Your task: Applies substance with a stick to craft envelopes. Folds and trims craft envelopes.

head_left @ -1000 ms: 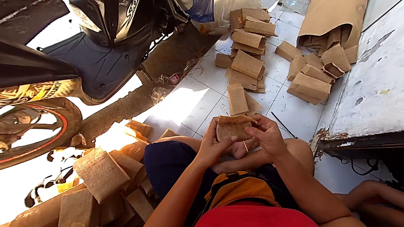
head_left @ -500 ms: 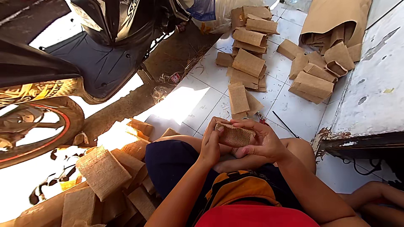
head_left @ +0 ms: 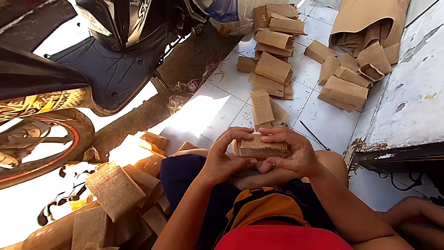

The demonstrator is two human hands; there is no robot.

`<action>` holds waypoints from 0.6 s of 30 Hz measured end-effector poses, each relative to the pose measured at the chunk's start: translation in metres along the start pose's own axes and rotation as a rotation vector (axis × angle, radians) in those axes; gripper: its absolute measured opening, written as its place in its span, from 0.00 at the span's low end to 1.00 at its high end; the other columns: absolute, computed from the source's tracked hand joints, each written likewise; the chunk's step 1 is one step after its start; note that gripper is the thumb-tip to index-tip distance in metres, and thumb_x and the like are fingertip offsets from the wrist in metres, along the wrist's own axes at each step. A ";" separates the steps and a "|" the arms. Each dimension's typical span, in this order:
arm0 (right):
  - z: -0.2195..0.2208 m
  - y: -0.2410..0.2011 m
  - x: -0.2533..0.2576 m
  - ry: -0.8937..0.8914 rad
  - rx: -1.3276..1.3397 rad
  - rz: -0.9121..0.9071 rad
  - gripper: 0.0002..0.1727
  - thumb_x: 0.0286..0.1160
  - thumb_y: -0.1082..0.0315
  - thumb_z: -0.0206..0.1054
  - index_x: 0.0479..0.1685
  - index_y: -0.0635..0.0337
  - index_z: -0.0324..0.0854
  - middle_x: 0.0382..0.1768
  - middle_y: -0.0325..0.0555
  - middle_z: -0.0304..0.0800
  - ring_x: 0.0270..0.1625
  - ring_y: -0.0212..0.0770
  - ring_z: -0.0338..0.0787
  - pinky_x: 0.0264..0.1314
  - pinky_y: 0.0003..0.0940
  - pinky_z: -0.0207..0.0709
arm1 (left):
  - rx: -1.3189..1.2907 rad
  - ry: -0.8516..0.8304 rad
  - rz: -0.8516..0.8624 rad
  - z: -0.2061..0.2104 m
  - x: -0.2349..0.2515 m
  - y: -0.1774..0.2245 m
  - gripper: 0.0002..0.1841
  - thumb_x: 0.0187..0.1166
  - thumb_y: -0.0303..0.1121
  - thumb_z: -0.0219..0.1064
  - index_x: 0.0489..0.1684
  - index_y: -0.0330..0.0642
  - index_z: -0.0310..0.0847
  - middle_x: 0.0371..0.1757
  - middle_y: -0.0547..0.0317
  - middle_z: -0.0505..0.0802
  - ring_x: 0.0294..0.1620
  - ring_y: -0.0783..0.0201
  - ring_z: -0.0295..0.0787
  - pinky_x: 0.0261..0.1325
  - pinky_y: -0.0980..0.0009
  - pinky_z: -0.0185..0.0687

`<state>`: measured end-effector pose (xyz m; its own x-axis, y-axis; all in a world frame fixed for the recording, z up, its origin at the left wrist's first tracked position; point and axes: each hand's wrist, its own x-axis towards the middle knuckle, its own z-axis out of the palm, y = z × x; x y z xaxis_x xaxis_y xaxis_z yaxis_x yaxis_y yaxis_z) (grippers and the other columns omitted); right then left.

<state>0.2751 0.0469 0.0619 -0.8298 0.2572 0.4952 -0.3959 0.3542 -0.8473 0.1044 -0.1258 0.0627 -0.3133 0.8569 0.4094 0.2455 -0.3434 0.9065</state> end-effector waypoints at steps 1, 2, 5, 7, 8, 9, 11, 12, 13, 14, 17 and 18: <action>0.000 -0.001 0.001 -0.001 -0.020 -0.028 0.23 0.63 0.67 0.81 0.61 0.59 0.88 0.69 0.46 0.87 0.74 0.40 0.83 0.73 0.34 0.82 | 0.013 -0.011 0.015 -0.001 0.000 0.002 0.22 0.63 0.33 0.84 0.57 0.51 0.83 0.68 0.62 0.87 0.73 0.63 0.81 0.75 0.63 0.79; 0.000 -0.003 0.001 -0.001 -0.035 -0.056 0.22 0.64 0.67 0.81 0.60 0.59 0.88 0.68 0.46 0.87 0.74 0.40 0.83 0.74 0.35 0.81 | 0.029 -0.017 0.031 -0.003 0.001 0.005 0.22 0.64 0.33 0.84 0.56 0.50 0.84 0.68 0.62 0.87 0.73 0.63 0.81 0.75 0.64 0.80; 0.001 -0.005 0.003 0.006 -0.100 -0.137 0.20 0.65 0.66 0.80 0.59 0.58 0.89 0.67 0.46 0.88 0.74 0.41 0.83 0.76 0.35 0.80 | 0.083 -0.025 0.082 -0.005 0.002 0.012 0.19 0.65 0.34 0.83 0.53 0.49 0.85 0.69 0.61 0.87 0.74 0.63 0.81 0.75 0.64 0.81; 0.001 -0.006 0.004 0.019 -0.155 -0.181 0.19 0.68 0.64 0.79 0.58 0.58 0.89 0.66 0.45 0.89 0.74 0.40 0.83 0.76 0.35 0.79 | 0.100 -0.024 0.118 -0.006 0.003 0.015 0.16 0.67 0.34 0.82 0.50 0.48 0.85 0.70 0.60 0.87 0.74 0.62 0.81 0.74 0.64 0.81; 0.002 -0.007 0.004 0.024 -0.175 -0.201 0.19 0.69 0.63 0.78 0.58 0.57 0.90 0.66 0.45 0.89 0.73 0.40 0.83 0.76 0.35 0.79 | 0.104 -0.024 0.127 -0.007 0.003 0.017 0.15 0.67 0.34 0.82 0.48 0.49 0.86 0.70 0.60 0.87 0.74 0.62 0.81 0.74 0.64 0.82; 0.002 -0.007 0.004 0.030 -0.187 -0.221 0.18 0.70 0.62 0.78 0.58 0.57 0.90 0.67 0.45 0.89 0.73 0.40 0.83 0.76 0.35 0.79 | 0.107 -0.026 0.133 -0.007 0.004 0.019 0.14 0.68 0.35 0.82 0.47 0.48 0.86 0.70 0.60 0.87 0.74 0.62 0.81 0.74 0.64 0.82; 0.003 -0.007 0.004 0.050 -0.198 -0.263 0.18 0.72 0.61 0.77 0.59 0.57 0.90 0.67 0.46 0.89 0.72 0.40 0.84 0.75 0.35 0.79 | 0.104 -0.032 0.141 -0.007 0.005 0.021 0.13 0.69 0.35 0.81 0.47 0.49 0.86 0.71 0.59 0.87 0.75 0.62 0.81 0.75 0.64 0.81; 0.004 -0.007 0.004 0.059 -0.206 -0.283 0.18 0.75 0.60 0.75 0.60 0.57 0.90 0.67 0.46 0.88 0.72 0.40 0.84 0.75 0.35 0.79 | 0.097 -0.035 0.146 -0.007 0.005 0.021 0.13 0.70 0.35 0.81 0.47 0.49 0.86 0.71 0.59 0.86 0.76 0.61 0.81 0.75 0.63 0.81; 0.005 -0.008 0.004 0.068 -0.216 -0.301 0.17 0.77 0.60 0.74 0.60 0.57 0.90 0.67 0.46 0.88 0.72 0.40 0.84 0.75 0.35 0.79 | 0.093 -0.036 0.150 -0.007 0.006 0.022 0.13 0.70 0.36 0.80 0.48 0.49 0.86 0.72 0.59 0.86 0.76 0.60 0.80 0.76 0.62 0.80; 0.006 -0.009 0.004 0.078 -0.233 -0.315 0.17 0.79 0.59 0.72 0.61 0.58 0.89 0.67 0.46 0.88 0.72 0.40 0.84 0.75 0.35 0.79 | 0.091 -0.034 0.152 -0.007 0.006 0.022 0.12 0.71 0.37 0.80 0.48 0.49 0.86 0.73 0.58 0.86 0.76 0.59 0.80 0.77 0.61 0.80; 0.009 -0.011 0.003 0.114 -0.316 -0.348 0.18 0.84 0.57 0.67 0.61 0.59 0.89 0.67 0.47 0.89 0.72 0.40 0.84 0.76 0.35 0.79 | 0.096 -0.016 0.153 -0.006 0.006 0.023 0.11 0.74 0.39 0.78 0.48 0.50 0.85 0.75 0.58 0.85 0.76 0.58 0.81 0.76 0.60 0.81; 0.010 -0.011 0.002 0.131 -0.359 -0.357 0.18 0.86 0.56 0.66 0.61 0.59 0.89 0.66 0.47 0.90 0.74 0.41 0.84 0.77 0.36 0.78 | 0.099 -0.007 0.149 -0.005 0.006 0.023 0.11 0.74 0.39 0.77 0.48 0.50 0.85 0.75 0.58 0.84 0.75 0.58 0.82 0.75 0.61 0.82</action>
<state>0.2738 0.0351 0.0703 -0.6024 0.1665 0.7807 -0.4661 0.7206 -0.5133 0.1032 -0.1309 0.0863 -0.2601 0.8022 0.5375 0.3779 -0.4277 0.8211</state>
